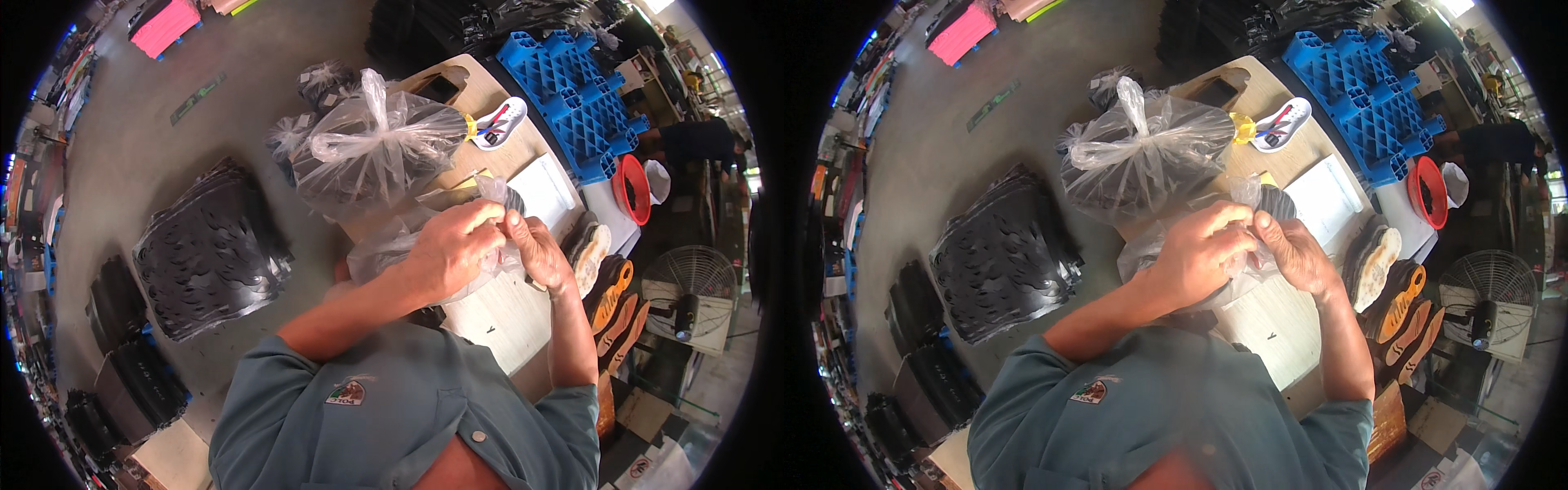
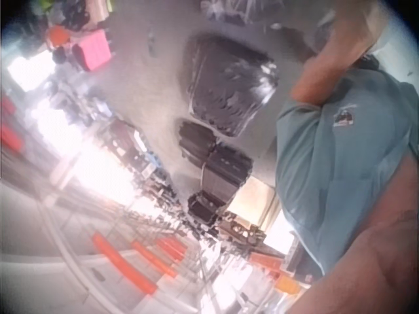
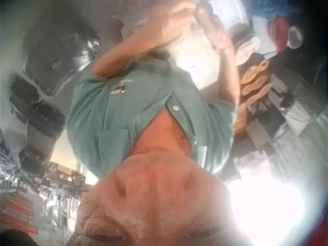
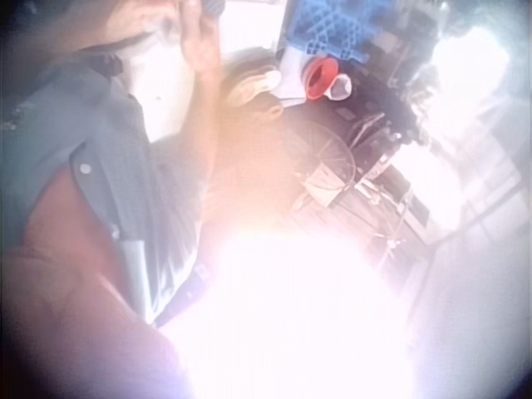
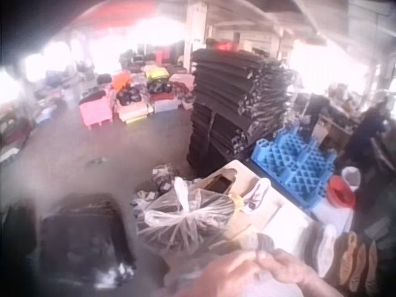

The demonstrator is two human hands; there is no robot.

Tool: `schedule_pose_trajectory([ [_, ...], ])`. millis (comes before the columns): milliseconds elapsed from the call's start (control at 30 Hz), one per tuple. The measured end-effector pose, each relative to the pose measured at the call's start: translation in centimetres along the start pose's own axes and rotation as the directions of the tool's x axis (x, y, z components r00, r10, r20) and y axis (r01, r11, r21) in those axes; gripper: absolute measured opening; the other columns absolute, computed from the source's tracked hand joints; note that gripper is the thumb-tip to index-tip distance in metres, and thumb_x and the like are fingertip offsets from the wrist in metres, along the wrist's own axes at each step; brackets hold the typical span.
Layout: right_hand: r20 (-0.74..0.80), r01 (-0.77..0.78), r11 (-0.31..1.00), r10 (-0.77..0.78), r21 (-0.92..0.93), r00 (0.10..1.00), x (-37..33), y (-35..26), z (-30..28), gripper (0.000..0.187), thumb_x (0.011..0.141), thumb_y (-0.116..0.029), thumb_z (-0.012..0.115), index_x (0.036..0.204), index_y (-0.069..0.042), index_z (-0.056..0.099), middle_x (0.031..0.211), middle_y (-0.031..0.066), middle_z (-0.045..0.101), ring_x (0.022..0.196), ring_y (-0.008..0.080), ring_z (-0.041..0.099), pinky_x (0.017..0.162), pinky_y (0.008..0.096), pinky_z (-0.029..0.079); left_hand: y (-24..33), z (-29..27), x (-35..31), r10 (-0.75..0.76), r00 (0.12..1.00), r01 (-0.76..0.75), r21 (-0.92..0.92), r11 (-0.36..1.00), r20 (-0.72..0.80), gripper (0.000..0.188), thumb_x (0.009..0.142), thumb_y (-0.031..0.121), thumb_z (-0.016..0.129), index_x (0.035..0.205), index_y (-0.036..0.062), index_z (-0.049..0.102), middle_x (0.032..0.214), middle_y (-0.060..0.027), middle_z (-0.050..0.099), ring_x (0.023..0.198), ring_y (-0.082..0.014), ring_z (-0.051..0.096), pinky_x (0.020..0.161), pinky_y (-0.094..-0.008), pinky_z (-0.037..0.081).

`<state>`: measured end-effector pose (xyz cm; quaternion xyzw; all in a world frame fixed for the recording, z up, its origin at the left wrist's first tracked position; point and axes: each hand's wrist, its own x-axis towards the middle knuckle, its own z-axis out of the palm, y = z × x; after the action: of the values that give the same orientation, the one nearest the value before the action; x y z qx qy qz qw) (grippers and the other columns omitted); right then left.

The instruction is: The person cleans black shoe soles with a green air nozzle, then stacks them and places them into clear plastic bags. The person ties the bags and stacks the finished packages on the table.

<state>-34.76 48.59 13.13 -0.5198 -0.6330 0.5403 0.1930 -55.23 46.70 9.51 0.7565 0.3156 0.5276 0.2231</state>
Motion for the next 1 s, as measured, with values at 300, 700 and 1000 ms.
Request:
schedule_pose_trajectory([
  [300,-0.123,-0.049,0.831,0.140,0.554,0.982,1.5,0.7,1.1,0.041,0.107,-0.040,0.064,0.094,-0.003,0.076,0.081,0.0013,0.070,0.071,0.0097,0.061,0.063,0.0275,0.049,0.6,0.6,-0.7,0.038,0.999,-0.036,-0.080,0.996,0.016,0.034,0.073,-0.003,0.077,0.104,0.0112,0.076,0.130,-0.0092,0.056,0.132,-0.0400,0.050,0.102,-0.0515,0.048],
  [700,-0.523,-0.049,0.716,-0.459,-0.696,0.718,5.2,6.5,0.7,0.038,0.100,-0.024,0.069,0.073,0.001,0.061,0.073,0.0224,0.065,0.068,0.0445,0.066,0.059,0.0471,0.051,0.8,-4.3,-8.2,-0.204,0.935,0.261,-0.173,0.950,0.288,0.017,0.101,0.006,0.055,0.088,0.0029,0.064,0.111,-0.0081,0.066,0.119,-0.0317,0.061,0.102,-0.0429,0.046],
  [1000,-0.209,0.400,0.916,-0.392,-0.004,0.896,-2.9,1.8,3.3,0.047,0.112,-0.036,0.050,0.127,0.005,0.067,0.125,0.0188,0.070,0.117,0.0290,0.068,0.101,0.0393,0.053,1.3,-3.7,-4.7,-0.578,0.809,0.528,-0.563,0.636,0.105,0.028,0.113,0.014,0.047,0.112,-0.0017,0.070,0.121,-0.0117,0.065,0.110,-0.0189,0.062,0.099,-0.0324,0.048],
])
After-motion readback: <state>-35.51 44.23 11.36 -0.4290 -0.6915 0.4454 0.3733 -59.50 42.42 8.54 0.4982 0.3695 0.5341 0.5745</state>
